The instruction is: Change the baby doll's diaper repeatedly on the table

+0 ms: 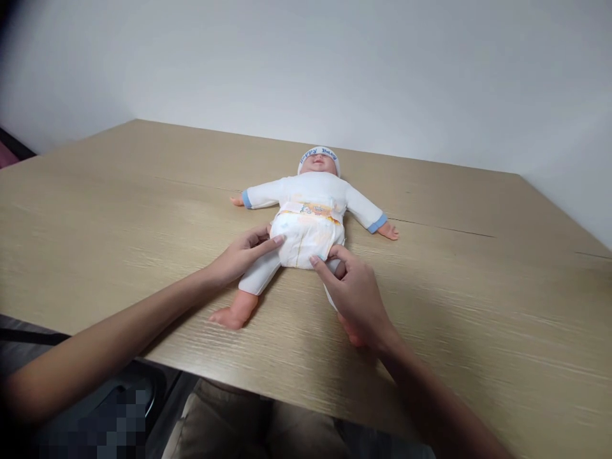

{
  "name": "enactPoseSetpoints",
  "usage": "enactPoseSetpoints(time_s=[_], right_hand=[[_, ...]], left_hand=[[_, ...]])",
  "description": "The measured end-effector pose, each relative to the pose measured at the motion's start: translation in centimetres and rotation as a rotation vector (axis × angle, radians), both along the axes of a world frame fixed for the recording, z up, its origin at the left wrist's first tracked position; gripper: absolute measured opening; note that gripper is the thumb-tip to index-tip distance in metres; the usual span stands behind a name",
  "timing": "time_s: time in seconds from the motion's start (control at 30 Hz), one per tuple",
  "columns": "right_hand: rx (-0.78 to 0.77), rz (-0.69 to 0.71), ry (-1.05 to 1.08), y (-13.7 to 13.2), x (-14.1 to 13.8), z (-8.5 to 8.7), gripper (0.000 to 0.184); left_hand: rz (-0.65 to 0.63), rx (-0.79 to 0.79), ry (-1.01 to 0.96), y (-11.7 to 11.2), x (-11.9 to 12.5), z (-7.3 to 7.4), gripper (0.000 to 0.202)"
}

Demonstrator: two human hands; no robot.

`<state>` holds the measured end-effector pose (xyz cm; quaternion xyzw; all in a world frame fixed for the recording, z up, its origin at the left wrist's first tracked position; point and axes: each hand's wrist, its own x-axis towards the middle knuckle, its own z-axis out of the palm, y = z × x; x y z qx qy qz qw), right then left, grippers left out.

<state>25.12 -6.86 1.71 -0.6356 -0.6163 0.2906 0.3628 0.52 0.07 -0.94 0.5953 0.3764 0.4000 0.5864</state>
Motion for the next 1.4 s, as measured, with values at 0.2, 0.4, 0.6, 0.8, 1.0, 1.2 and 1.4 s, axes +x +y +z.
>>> enactPoseSetpoints(time_s=[0.2,0.4,0.6,0.8,1.0,1.2,1.4], right_hand=[[0.076,0.001,-0.069,-0.1,0.0,0.0,0.040],[0.219,-0.021,-0.255,0.0,-0.1,-0.3,0.037],[0.297,-0.049,-0.278,0.1,0.1,-0.8,0.035],[0.364,-0.042,-0.238,0.7,0.6,-1.6,0.032],[0.336,0.076,-0.185,-0.4,1.4,-2.1,0.031],[0.275,0.102,-0.095,-1.6,4.7,-1.6,0.035],[0.564,-0.135,-0.408,4.9,8.5,-3.6,0.035]], left_hand=[[-0.028,-0.054,-0.076,0.4,-0.2,-0.1,0.041],[-0.029,-0.028,-0.067,0.6,0.0,-0.1,0.042],[-0.043,-0.004,-0.072,0.8,-0.2,-0.3,0.041],[-0.016,0.028,-0.066,0.8,-0.1,-1.0,0.043],[0.031,0.077,-0.039,0.2,0.0,-1.3,0.047],[0.039,0.066,0.106,-1.7,-2.1,-1.1,0.053],[0.341,0.561,0.520,3.3,-3.0,-1.5,0.035]])
